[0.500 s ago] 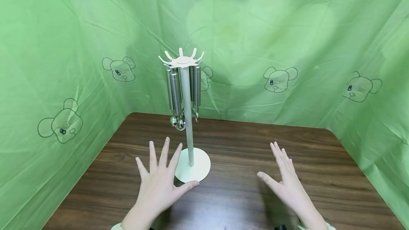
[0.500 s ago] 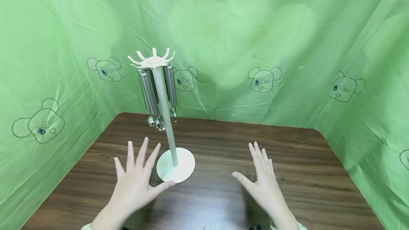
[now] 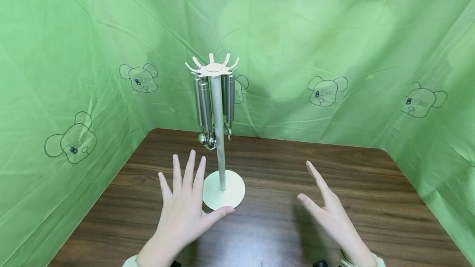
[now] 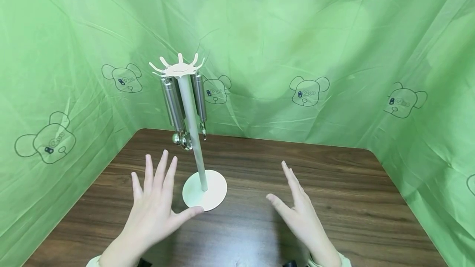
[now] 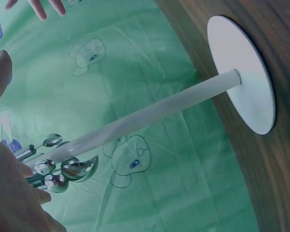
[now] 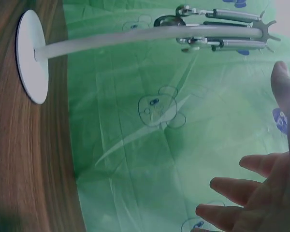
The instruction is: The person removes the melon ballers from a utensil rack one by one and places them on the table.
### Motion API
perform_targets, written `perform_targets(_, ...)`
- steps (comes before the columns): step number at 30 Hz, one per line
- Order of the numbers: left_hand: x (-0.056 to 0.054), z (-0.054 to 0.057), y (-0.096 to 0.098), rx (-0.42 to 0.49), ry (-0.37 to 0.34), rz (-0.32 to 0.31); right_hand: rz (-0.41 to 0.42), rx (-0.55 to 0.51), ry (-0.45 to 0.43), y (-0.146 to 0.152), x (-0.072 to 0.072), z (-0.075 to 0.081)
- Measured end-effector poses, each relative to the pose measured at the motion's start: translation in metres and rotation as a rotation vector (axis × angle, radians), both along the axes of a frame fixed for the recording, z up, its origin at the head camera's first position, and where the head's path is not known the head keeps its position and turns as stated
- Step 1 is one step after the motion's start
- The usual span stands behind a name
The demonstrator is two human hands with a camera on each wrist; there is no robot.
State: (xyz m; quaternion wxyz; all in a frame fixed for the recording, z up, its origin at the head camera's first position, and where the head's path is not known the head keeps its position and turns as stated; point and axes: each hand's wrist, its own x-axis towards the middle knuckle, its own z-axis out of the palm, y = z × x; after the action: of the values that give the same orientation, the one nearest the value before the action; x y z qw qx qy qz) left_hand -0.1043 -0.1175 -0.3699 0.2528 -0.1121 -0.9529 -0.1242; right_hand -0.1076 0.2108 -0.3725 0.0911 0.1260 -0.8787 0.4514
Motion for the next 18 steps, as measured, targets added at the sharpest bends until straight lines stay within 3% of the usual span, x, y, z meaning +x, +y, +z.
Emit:
perform_targets(9, -0.003, 0.013, 0.001, 0.012, 0.093, -0.059, 0.035, -0.109, 0.188, -0.016, -0.008, 0.006)
perform_targets(18, -0.013, 0.037, 0.004, 0.010, 0.201, -0.110, 0.013, -0.268, 0.187, -0.028, -0.018, 0.018)
